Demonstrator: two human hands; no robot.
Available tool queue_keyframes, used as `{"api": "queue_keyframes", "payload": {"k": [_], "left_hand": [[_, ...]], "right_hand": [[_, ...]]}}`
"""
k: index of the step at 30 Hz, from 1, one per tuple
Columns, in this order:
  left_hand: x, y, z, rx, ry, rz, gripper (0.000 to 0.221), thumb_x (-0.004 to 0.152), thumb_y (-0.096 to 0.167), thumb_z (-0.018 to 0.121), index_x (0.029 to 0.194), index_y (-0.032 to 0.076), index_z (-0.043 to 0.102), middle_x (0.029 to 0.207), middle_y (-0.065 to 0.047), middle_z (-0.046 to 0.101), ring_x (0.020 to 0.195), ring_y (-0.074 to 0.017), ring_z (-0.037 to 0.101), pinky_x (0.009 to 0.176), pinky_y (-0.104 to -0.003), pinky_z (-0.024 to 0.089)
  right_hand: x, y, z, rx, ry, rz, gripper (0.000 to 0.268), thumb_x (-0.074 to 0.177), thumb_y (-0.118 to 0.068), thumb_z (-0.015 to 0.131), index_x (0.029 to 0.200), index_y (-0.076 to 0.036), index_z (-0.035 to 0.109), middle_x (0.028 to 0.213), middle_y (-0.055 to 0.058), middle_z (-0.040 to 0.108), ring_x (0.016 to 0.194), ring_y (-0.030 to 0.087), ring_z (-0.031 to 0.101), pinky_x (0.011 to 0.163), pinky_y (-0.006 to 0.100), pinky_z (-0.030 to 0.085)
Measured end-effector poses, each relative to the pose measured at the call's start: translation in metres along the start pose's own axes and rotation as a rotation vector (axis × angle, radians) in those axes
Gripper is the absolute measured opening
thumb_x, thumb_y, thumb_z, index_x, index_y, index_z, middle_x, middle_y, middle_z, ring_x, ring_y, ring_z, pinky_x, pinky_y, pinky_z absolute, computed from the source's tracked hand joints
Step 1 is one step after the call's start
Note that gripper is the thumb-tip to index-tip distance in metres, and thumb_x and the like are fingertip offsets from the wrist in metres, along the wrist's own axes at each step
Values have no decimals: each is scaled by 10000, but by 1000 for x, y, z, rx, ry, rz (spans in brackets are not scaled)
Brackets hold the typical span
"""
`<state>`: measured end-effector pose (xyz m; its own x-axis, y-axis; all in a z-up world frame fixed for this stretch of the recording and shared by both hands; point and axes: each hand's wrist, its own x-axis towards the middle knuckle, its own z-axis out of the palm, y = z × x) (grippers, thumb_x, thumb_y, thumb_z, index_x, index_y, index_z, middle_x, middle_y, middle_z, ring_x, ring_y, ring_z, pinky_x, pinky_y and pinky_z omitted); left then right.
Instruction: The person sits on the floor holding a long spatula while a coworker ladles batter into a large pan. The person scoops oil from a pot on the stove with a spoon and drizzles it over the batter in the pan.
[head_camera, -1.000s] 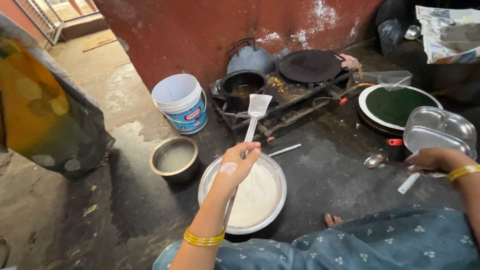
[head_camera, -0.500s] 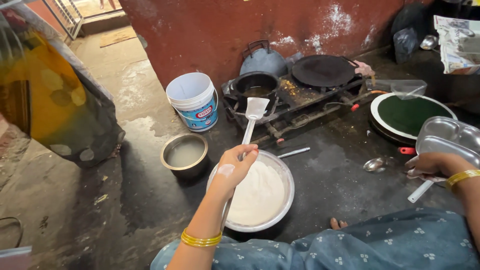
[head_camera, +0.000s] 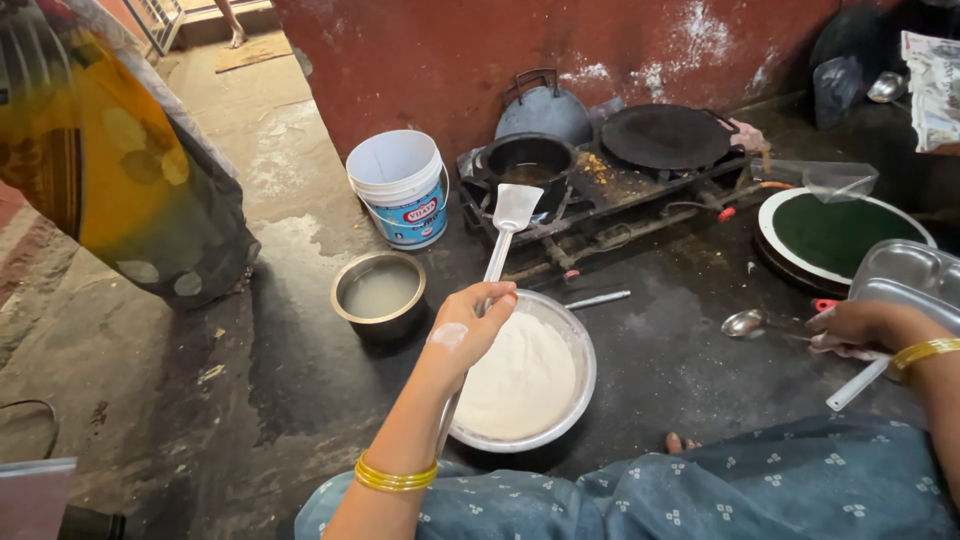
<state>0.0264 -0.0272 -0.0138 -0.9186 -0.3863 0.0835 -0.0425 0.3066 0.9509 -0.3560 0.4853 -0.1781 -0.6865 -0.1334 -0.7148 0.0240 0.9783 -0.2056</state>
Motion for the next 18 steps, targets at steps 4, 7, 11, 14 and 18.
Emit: {"api": "queue_keyframes", "payload": {"k": [4,7,11,14,18], "left_hand": [[-1,1,-1,13,3,20,339,900,260,700,1164,56,757,977,-46,785,848,-104,660,761,-261,529],[-1,3,-1,0,5,16,340,898,258,702,1163,52,755,987,-50,786,861,-98,664,771,-256,529],[-1,5,1,-47,-6,-8,346,895,251,701,1170,49,756,991,-69,783,850,-111,651,748,-270,525],[2,4,3,-30,-9,18,355,901,255,698,1193,59,745,1021,-62,785,880,-111,659,783,-265,525],[11,-1,13,-48,-5,110,346,907,241,707,1192,48,745,1038,-72,784,936,-112,682,838,-255,521]], "right_hand": [[-4,-6,-1,-35,-11,-4,281,1007,-230,684,1242,-77,704,643,17,590,500,135,533,487,311,416],[-6,-6,0,10,-6,31,404,990,-191,711,1383,-126,639,655,38,588,517,162,516,507,333,401],[1,0,-1,-34,7,30,544,979,-202,734,1494,-138,570,672,55,621,533,177,526,532,344,418],[1,2,0,-65,37,12,605,957,-221,770,1513,-124,553,684,60,661,560,164,562,568,335,462],[3,6,0,-101,73,-24,601,907,-234,811,1462,-123,612,712,80,694,617,178,591,614,339,480]]}}
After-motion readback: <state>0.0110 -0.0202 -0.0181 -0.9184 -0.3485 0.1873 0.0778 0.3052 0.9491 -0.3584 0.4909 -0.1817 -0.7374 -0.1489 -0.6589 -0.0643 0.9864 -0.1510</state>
